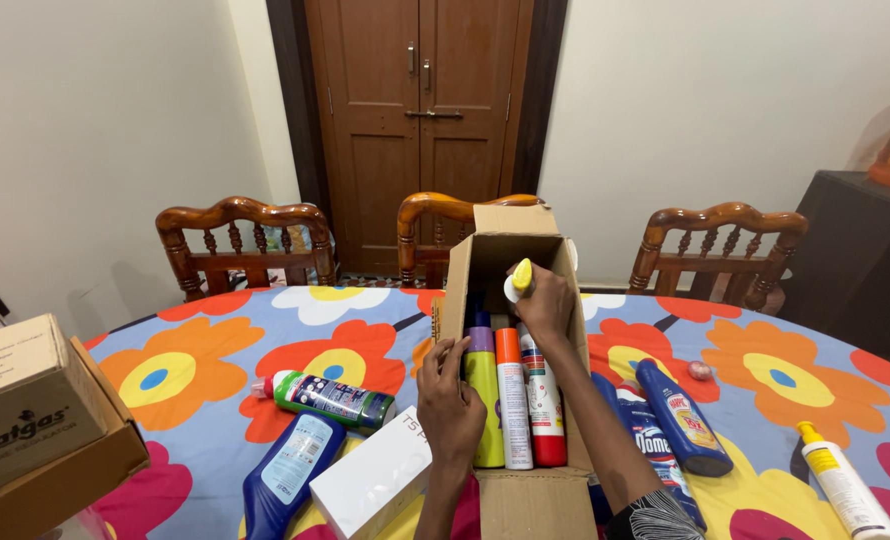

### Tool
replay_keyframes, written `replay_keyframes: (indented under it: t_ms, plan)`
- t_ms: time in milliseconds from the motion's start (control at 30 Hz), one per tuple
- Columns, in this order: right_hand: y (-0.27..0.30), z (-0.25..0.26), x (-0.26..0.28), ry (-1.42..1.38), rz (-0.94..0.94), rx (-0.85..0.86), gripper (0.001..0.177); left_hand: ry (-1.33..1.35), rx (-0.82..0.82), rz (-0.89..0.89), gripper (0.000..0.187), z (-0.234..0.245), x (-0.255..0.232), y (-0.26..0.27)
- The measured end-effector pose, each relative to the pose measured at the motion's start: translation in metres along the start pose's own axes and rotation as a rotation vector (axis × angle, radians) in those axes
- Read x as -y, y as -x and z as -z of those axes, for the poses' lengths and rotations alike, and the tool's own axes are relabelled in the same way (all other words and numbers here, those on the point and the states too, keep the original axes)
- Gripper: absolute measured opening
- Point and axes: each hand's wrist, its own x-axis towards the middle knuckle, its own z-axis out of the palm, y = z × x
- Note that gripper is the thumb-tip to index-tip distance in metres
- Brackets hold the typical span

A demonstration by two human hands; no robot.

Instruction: The person unpacks a cloth bundle from a cardboard box and places it on the table. Then the person packs several cleaning product bottles and spray cans into a different cardboard box, arranging them upright.

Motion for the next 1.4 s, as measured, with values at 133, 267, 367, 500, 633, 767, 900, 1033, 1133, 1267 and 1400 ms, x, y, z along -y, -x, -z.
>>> replay_keyframes:
  t_ms: [133,267,367,500,633,767,900,1033,1133,1267,1400]
  plan:
    - [-0.002,-0.010,-0.011,0.062,0.075,-0.068,0.027,-0.005,-0.022,-0.028,0.067,-0.001,0.001,0.000]
    - [-0.003,-0.015,-0.021,0.046,0.065,-0.034,0.028,-0.004,-0.024,-0.032,0.067,-0.001,0.001,-0.001]
    - [-0.001,-0.008,-0.024,-0.067,0.004,0.087,0.032,0.002,-0.023,-0.028,0.067,-0.002,0.000,0.001]
    - [0.008,0.013,-0.011,-0.045,0.239,0.032,0.031,-0.005,-0.034,-0.043,0.068,0.000,0.000,0.001]
    - [0.028,0.028,0.017,0.059,0.139,0.002,0.039,-0.011,-0.035,-0.028,0.067,0.002,-0.002,0.000]
    - [0.037,0.034,0.023,0.097,0.082,-0.010,0.031,-0.029,-0.036,0.022,0.067,0.002,-0.004,0.000]
    - [0.031,0.037,0.011,0.037,0.120,-0.087,0.030,0.023,-0.040,0.113,0.073,0.000,0.001,-0.001]
    - [0.030,0.041,0.010,0.015,0.139,-0.090,0.032,0.017,0.000,0.202,0.071,-0.007,0.010,0.001]
    - [0.031,0.042,0.019,0.098,0.087,-0.032,0.032,0.007,0.019,0.191,0.072,-0.008,0.016,0.000]
    - [0.036,0.047,0.031,0.521,0.343,-0.291,0.044,0.043,0.173,0.320,0.077,-0.003,0.016,-0.003]
    - [0.033,0.045,0.033,0.725,0.279,-0.477,0.055,0.028,0.203,0.309,0.079,0.001,0.014,-0.004]
